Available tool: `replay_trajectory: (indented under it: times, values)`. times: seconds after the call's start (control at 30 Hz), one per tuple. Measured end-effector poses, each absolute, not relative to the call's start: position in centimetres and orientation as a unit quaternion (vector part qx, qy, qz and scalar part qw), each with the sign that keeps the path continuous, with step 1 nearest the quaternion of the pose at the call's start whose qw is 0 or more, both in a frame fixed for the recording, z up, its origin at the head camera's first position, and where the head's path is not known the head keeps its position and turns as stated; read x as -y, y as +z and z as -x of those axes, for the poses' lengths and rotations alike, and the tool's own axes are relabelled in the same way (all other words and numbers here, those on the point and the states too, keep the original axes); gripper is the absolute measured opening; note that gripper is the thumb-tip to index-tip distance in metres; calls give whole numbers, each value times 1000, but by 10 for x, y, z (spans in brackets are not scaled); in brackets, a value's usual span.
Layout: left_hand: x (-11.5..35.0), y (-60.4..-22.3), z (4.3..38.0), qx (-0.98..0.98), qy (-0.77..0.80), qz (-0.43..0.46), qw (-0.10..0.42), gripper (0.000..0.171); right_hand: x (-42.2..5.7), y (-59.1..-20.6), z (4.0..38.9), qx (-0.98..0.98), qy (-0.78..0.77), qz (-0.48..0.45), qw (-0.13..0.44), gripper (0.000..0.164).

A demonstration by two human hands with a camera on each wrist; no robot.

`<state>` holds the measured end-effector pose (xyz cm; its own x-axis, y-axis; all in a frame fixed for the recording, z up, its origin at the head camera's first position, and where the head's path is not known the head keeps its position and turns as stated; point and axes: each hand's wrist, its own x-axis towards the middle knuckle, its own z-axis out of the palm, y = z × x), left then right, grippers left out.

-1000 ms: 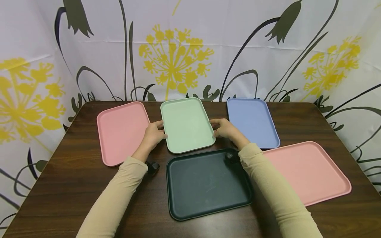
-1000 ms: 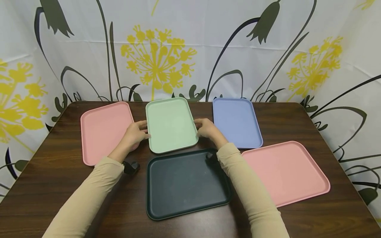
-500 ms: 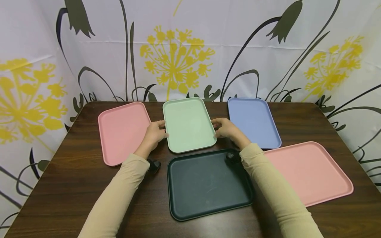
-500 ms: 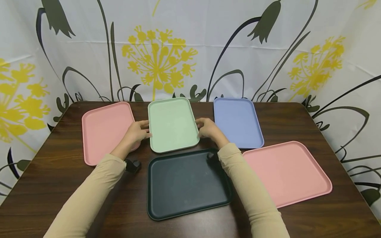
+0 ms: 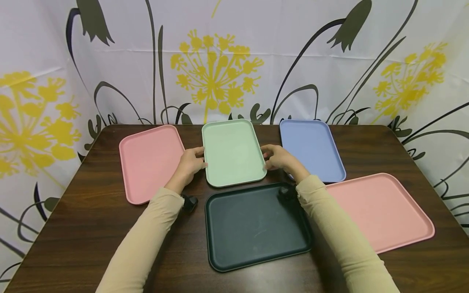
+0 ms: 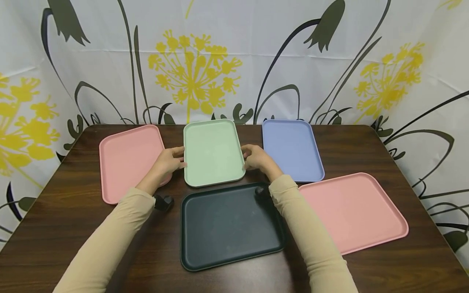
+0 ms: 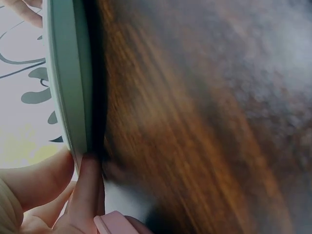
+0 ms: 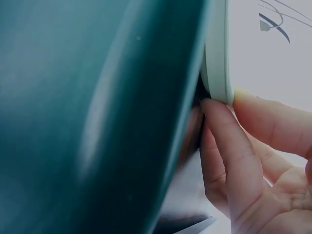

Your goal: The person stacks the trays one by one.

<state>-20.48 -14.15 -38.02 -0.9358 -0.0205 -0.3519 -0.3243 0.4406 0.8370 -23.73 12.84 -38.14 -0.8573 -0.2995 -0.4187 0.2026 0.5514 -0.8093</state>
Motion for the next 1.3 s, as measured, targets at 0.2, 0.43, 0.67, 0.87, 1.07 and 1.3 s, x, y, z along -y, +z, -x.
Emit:
replay_trajectory:
  times: [0.2,0.43,0.67,0.87,1.07,1.3]
  values:
    - [141,-378,206,-842,509,99,152,62,-128,-379,239,-836,-474,22,274,74]
    - [138,-380,208,-849,498,96,151,62,-130,-377,238,-845,-465,18,265,63]
    - [136,-379,208,-843,512,99,130,61,-133,-377,238,-844,-474,17,252,57]
    - [134,-382,209,-853,499,102,110,53,-133,-377,239,-839,-479,15,256,60]
    - [132,-383,208,-861,488,99,101,49,-132,-379,241,-841,-477,7,254,63]
    - [133,-380,209,-841,513,111,131,53,-130,-379,241,-840,-480,6,255,64]
